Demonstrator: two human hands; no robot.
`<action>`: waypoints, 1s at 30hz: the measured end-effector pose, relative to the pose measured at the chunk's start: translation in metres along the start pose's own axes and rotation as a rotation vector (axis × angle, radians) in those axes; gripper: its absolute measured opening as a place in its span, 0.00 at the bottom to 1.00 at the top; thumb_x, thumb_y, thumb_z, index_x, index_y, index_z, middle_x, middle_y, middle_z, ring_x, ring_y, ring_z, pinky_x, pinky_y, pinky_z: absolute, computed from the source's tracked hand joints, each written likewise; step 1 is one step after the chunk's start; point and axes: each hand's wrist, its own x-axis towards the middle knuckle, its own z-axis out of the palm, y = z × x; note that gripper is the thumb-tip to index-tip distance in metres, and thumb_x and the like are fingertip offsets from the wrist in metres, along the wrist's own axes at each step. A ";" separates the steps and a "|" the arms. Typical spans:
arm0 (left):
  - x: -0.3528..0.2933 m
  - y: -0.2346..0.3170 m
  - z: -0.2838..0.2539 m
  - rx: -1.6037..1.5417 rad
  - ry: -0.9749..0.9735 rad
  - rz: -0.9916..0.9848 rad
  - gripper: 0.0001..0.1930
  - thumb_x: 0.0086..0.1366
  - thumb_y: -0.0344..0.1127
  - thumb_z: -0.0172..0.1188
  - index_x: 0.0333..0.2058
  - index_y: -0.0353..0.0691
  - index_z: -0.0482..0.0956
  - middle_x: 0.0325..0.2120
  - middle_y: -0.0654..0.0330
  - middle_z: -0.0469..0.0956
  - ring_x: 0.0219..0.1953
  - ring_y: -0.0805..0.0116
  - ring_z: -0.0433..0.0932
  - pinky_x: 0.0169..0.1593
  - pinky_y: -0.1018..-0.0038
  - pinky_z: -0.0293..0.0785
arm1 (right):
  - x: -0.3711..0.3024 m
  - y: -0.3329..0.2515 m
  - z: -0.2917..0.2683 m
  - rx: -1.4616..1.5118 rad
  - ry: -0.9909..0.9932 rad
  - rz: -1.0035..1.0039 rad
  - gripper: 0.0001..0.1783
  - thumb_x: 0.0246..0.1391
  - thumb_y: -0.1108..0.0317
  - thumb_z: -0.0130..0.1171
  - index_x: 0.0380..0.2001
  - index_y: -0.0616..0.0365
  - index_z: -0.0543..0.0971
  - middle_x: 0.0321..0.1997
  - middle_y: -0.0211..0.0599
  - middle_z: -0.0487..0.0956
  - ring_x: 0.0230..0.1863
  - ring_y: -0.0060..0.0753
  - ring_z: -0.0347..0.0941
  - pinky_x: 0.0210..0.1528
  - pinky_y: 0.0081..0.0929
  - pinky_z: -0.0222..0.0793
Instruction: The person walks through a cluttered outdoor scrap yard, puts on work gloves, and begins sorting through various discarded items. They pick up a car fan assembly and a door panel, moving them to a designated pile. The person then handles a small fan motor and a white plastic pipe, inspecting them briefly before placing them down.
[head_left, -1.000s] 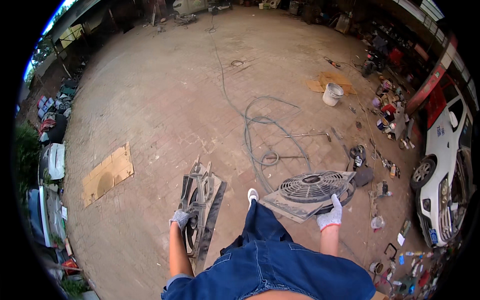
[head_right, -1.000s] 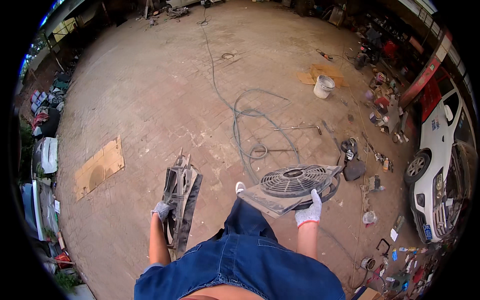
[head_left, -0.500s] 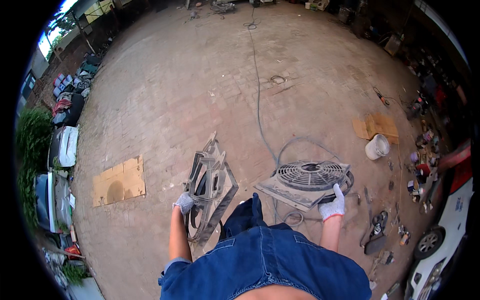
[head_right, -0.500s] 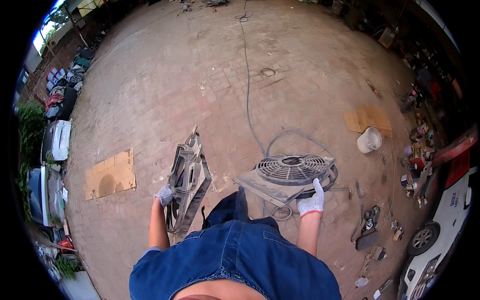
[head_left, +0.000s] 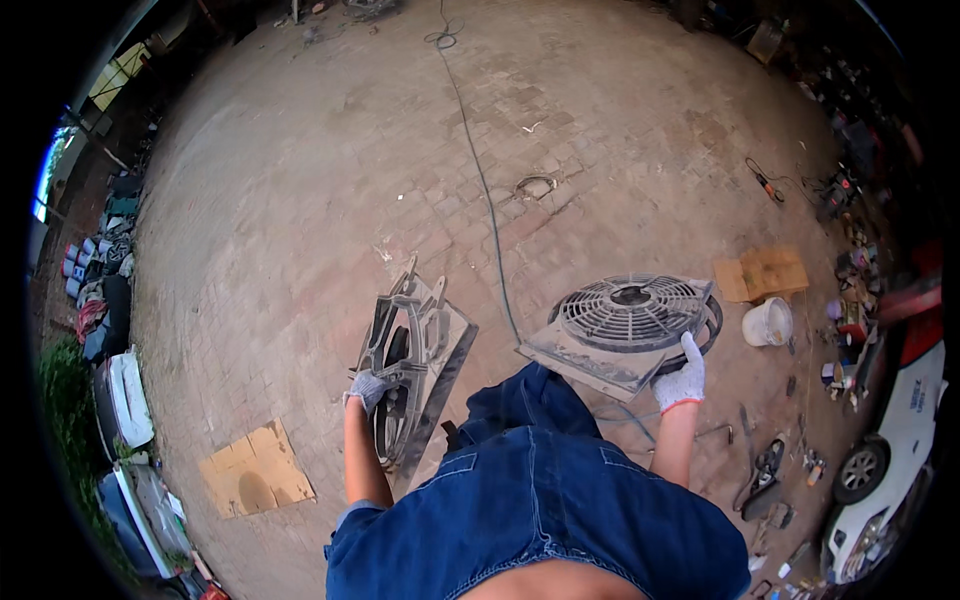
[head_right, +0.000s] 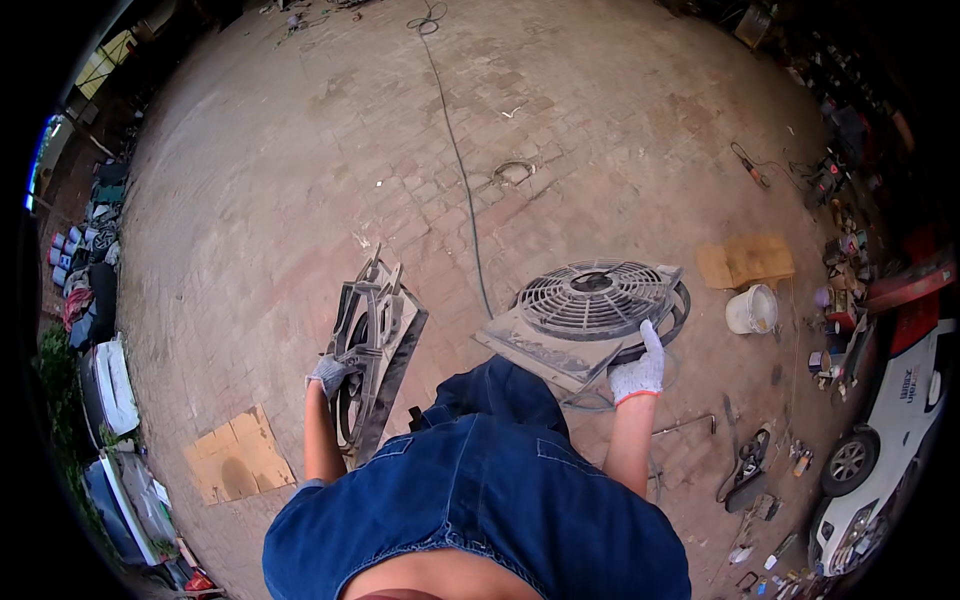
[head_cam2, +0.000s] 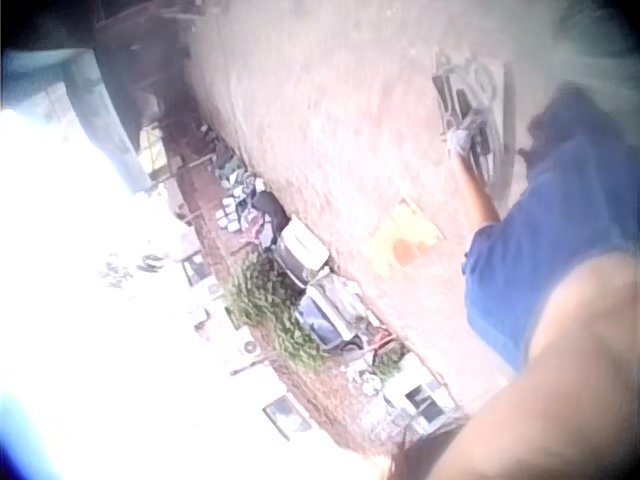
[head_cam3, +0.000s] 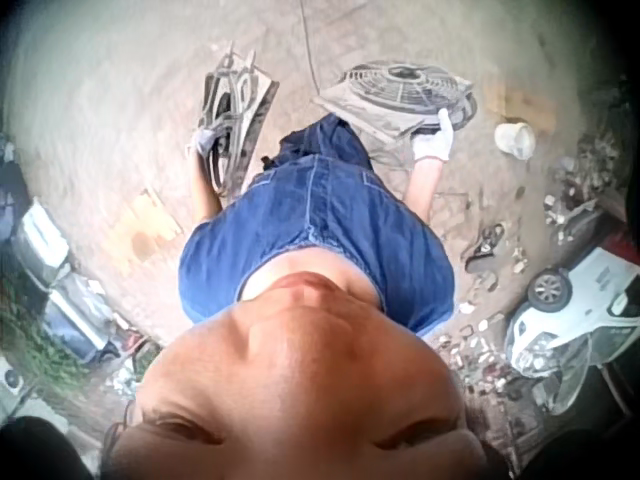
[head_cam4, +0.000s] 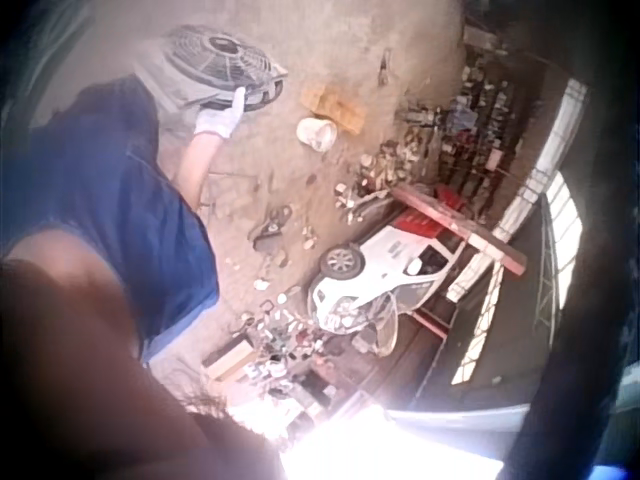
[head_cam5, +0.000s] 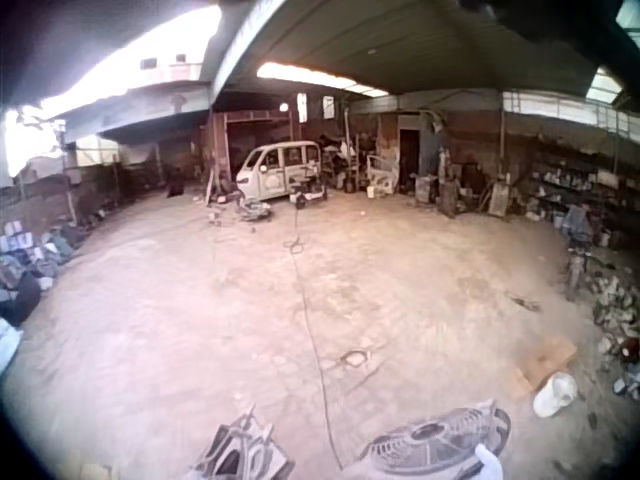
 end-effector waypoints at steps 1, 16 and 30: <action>0.046 0.010 -0.013 0.040 0.024 0.062 0.07 0.52 0.34 0.65 0.26 0.37 0.81 0.16 0.57 0.78 0.14 0.66 0.75 0.17 0.72 0.70 | 0.021 0.001 0.023 -0.013 -0.026 -0.016 0.19 0.54 0.63 0.54 0.49 0.55 0.73 0.53 0.35 0.75 0.52 0.42 0.70 0.57 0.42 0.63; 0.530 0.300 -0.143 0.368 0.105 0.154 0.17 0.52 0.38 0.56 0.36 0.30 0.78 0.30 0.39 0.79 0.35 0.46 0.80 0.34 0.59 0.73 | 0.518 -0.021 0.347 0.076 0.057 -0.106 0.23 0.54 0.61 0.55 0.53 0.53 0.69 0.55 0.36 0.72 0.54 0.39 0.68 0.57 0.41 0.63; 0.920 0.780 -0.128 0.245 0.075 -0.042 0.16 0.49 0.42 0.65 0.30 0.33 0.82 0.22 0.55 0.80 0.23 0.64 0.79 0.29 0.69 0.75 | 1.000 -0.039 0.619 0.011 -0.019 -0.151 0.29 0.54 0.56 0.54 0.58 0.53 0.65 0.60 0.40 0.68 0.59 0.46 0.62 0.62 0.49 0.55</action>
